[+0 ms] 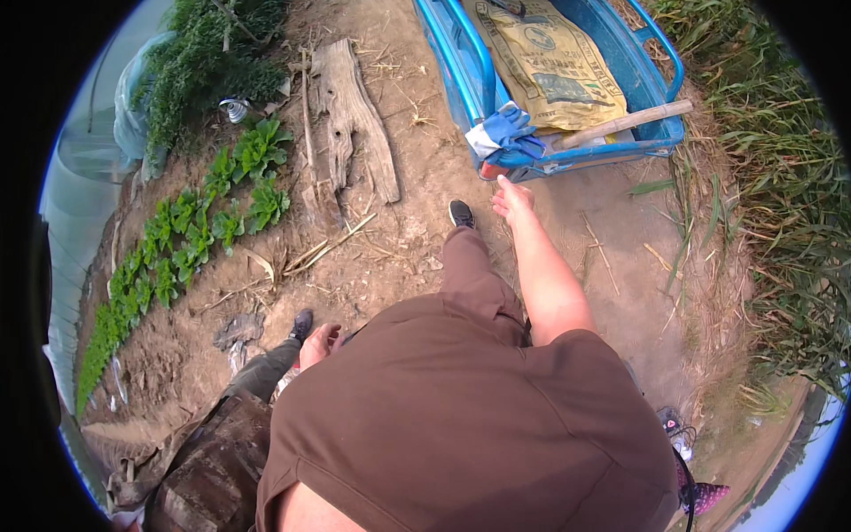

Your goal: The person uses pliers and a hammer to secure metal rods into the ground, then lifts and positions a long metal rod with another person. The person walks along a dirt path, removes gloves, and places them on a blue cart.

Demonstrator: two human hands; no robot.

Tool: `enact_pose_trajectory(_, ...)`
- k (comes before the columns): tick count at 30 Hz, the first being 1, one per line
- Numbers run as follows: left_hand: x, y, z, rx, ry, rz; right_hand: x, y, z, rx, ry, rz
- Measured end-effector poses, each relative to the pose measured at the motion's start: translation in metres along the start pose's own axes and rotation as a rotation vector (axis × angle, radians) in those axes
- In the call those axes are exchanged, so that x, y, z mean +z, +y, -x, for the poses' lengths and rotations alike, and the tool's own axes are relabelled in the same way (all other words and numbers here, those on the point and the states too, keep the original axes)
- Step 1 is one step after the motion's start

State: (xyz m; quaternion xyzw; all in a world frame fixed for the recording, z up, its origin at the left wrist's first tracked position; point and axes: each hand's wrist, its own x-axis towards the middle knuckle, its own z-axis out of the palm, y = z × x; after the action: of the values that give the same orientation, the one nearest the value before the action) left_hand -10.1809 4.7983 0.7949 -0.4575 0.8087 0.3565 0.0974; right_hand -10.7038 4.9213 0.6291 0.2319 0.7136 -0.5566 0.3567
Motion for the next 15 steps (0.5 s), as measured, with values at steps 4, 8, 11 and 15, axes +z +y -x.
enact_pose_trajectory(4, 0.014, 0.021, -0.056, -0.132, 0.008, 0.074, 0.023, -0.036, -0.082, 0.125, 0.056, -0.138)
enact_pose_trajectory(8, 0.020, 0.086, -0.101, -0.117, -0.068, 0.091, 0.052, -0.053, -0.121, 0.392, 0.021, -0.092)
enact_pose_trajectory(11, 0.003, 0.158, -0.118, -0.060, -0.029, 0.105, 0.072, -0.056, -0.117, 0.523, 0.125, -0.018)
enact_pose_trajectory(15, 0.003, 0.189, -0.150, -0.102, 0.055, 0.208, 0.063, -0.059, -0.132, 0.447, 0.091, -0.060)
